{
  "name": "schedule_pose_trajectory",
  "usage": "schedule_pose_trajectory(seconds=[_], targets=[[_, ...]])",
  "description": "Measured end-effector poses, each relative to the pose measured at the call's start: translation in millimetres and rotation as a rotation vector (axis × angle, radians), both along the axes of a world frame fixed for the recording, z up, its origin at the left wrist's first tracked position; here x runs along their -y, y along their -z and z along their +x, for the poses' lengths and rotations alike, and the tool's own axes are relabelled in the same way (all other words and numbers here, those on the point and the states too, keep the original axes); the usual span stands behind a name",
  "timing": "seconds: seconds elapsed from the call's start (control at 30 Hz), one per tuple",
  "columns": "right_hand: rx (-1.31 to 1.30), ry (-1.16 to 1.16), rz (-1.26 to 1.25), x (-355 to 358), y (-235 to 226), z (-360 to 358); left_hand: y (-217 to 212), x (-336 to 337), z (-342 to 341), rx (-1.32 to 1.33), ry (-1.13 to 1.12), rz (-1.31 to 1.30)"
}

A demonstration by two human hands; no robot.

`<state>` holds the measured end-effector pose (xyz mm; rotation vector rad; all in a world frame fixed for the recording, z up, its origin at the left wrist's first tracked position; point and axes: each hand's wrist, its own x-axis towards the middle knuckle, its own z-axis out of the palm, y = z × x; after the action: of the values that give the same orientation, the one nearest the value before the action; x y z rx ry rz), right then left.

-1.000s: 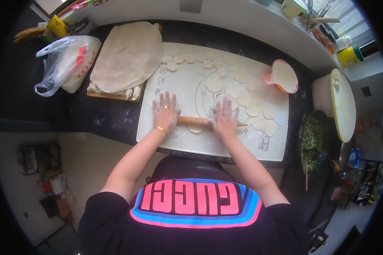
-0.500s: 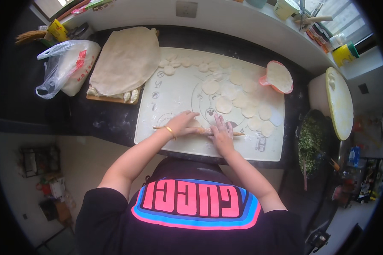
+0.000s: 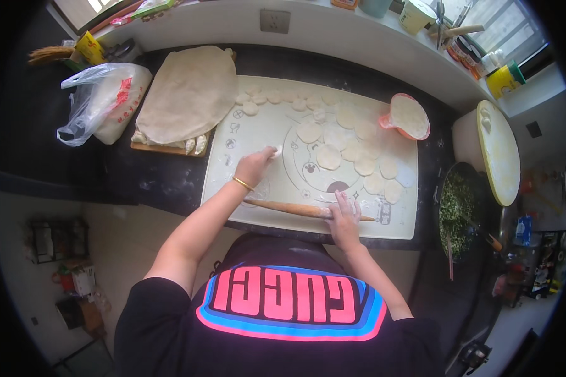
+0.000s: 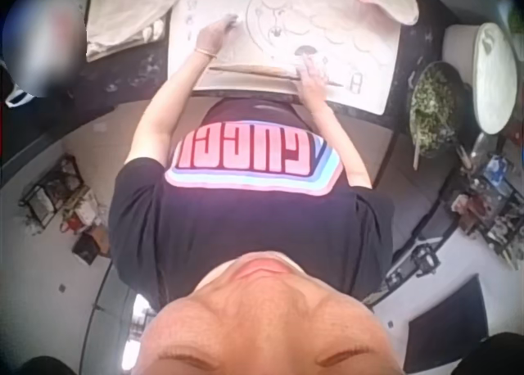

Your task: The person repeatedly rolls small dough balls into flat circular wrappers using a wooden rolling pin on a floured cutting board. They rotate each piece to achieve an even shape and place the finished wrappers in a pile.

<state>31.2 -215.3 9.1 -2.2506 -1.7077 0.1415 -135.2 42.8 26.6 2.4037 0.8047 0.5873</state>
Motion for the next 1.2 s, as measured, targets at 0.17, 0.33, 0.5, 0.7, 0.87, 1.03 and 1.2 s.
schedule_pose_trajectory(seconds=[0.17,0.33,0.5,0.7,0.87,1.03,1.2], targets=[[0.005,0.029,0.031,2,0,9,33,-23,-39,-0.162,0.469,0.564],[-0.048,0.044,0.129,4,-7,21,37,7,-11,-0.393,0.119,0.022],[-0.098,0.117,0.238,0,-10,36,26,33,9,-0.493,0.657,0.104],[-0.071,0.098,0.148,-3,-7,35,22,39,-62,-0.344,0.584,0.195],[-0.068,-0.014,0.064,-24,-1,12,-1,74,-90,-0.212,0.118,0.278],[-0.059,-0.096,0.04,-62,-7,2,-1,89,-88,-0.261,-0.047,-0.022],[0.021,-0.234,-0.084,-63,3,-3,-2,86,-80,-0.4,-0.142,-0.02]])
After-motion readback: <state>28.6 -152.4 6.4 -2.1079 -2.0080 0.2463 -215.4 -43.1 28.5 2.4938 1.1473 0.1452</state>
